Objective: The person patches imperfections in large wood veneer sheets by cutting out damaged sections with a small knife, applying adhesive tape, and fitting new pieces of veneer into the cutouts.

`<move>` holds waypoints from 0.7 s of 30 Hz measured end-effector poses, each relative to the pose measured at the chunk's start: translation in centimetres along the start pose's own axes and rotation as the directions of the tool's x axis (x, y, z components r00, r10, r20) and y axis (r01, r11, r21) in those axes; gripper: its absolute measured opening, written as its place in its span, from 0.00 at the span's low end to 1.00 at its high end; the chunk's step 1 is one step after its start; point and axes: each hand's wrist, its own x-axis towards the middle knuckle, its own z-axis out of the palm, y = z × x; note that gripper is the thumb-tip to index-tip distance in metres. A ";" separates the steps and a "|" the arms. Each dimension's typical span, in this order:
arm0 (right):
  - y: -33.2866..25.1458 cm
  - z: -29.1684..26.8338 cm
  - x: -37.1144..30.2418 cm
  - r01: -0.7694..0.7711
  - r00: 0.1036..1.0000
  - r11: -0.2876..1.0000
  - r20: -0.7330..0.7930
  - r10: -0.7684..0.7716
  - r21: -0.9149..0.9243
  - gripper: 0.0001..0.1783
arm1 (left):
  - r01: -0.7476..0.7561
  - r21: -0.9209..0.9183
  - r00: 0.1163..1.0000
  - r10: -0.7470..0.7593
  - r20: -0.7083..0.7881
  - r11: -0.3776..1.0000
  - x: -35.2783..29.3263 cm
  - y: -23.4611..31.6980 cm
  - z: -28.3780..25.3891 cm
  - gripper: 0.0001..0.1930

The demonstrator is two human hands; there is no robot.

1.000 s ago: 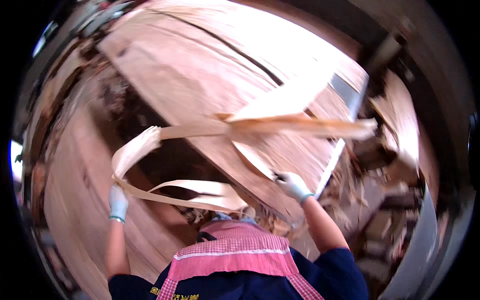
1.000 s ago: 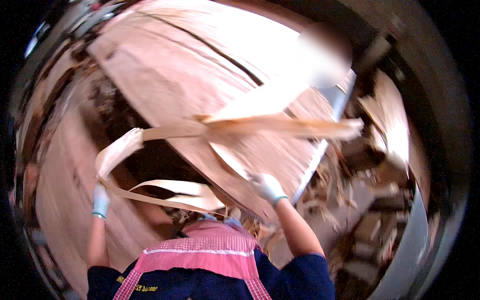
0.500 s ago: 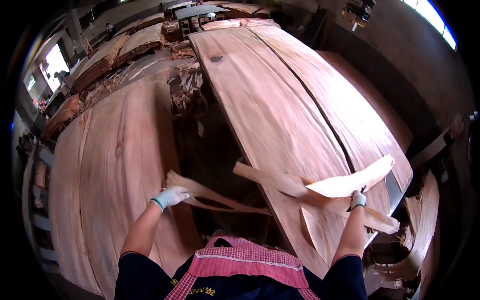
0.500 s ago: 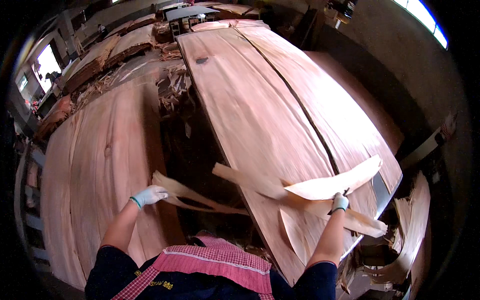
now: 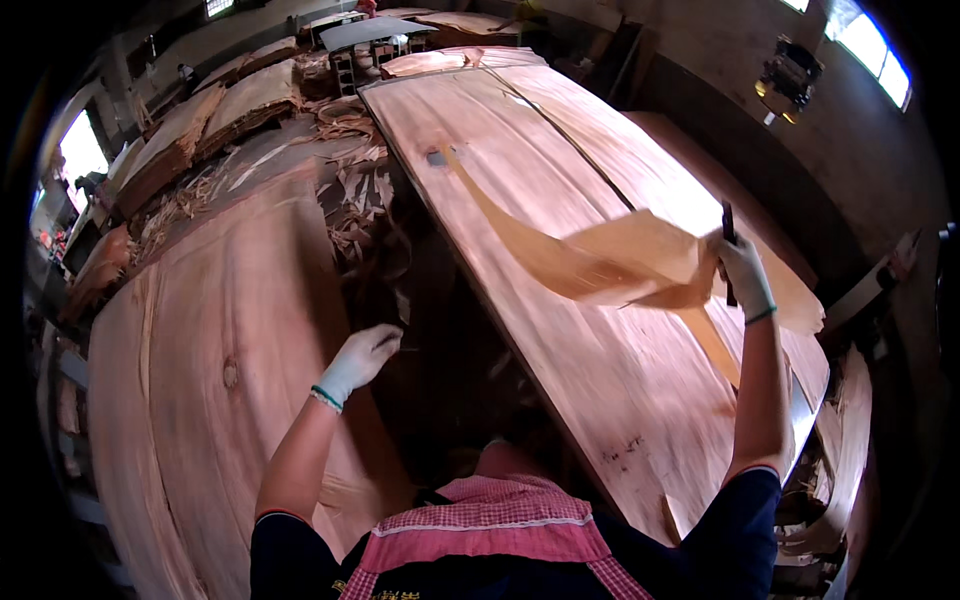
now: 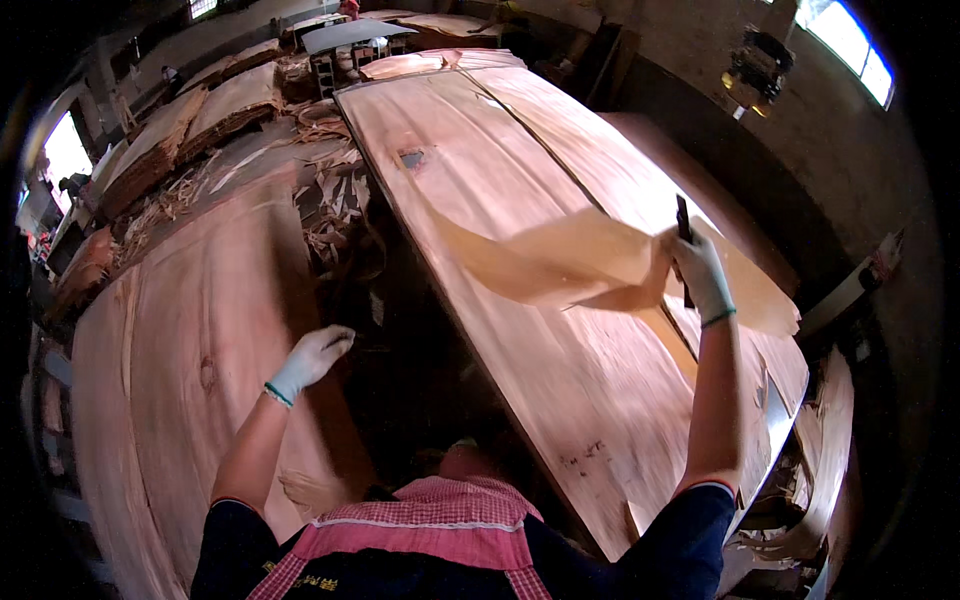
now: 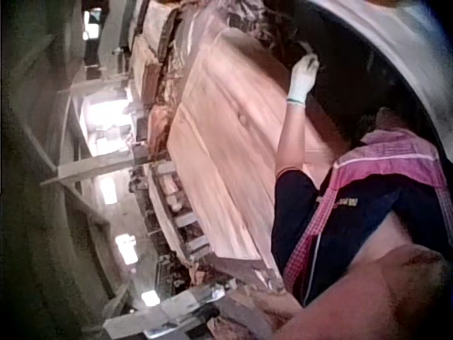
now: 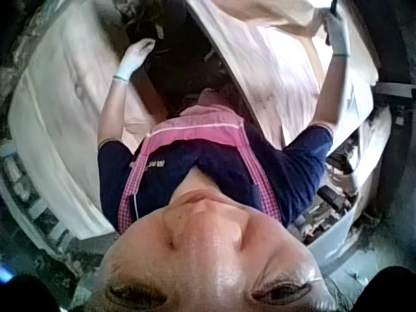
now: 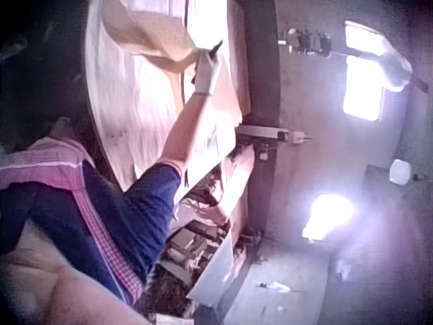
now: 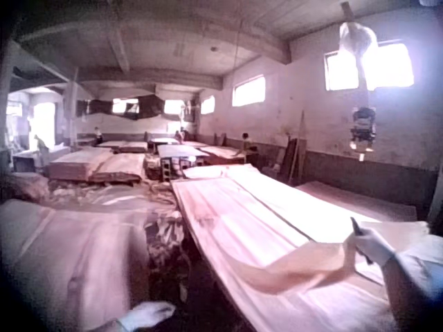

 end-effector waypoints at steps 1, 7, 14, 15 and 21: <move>-1.9 1.7 1.8 -0.002 1.000 1.000 -0.007 0.002 -0.002 0.10 | -0.004 -0.026 1.000 0.005 0.023 1.000 2.2 0.7 -0.7 0.19; -8.3 18.3 12.9 -0.036 0.995 0.903 -0.070 0.073 0.429 0.12 | 0.171 -0.534 0.904 0.084 0.419 0.828 16.5 -1.1 -1.3 0.37; -8.5 34.5 24.0 -0.253 0.967 0.775 0.136 0.215 0.579 0.14 | -0.637 0.206 0.732 0.667 -0.139 0.743 29.9 0.8 -6.6 0.25; -8.4 36.6 26.1 -0.283 0.959 0.760 0.156 0.237 0.585 0.15 | -0.619 0.200 0.745 0.648 -0.156 0.760 32.2 -0.2 -7.8 0.26; -8.3 48.2 36.3 -0.346 0.935 0.654 0.189 0.300 0.672 0.15 | -0.255 0.167 0.967 0.254 0.029 0.952 42.6 -7.7 -12.1 0.28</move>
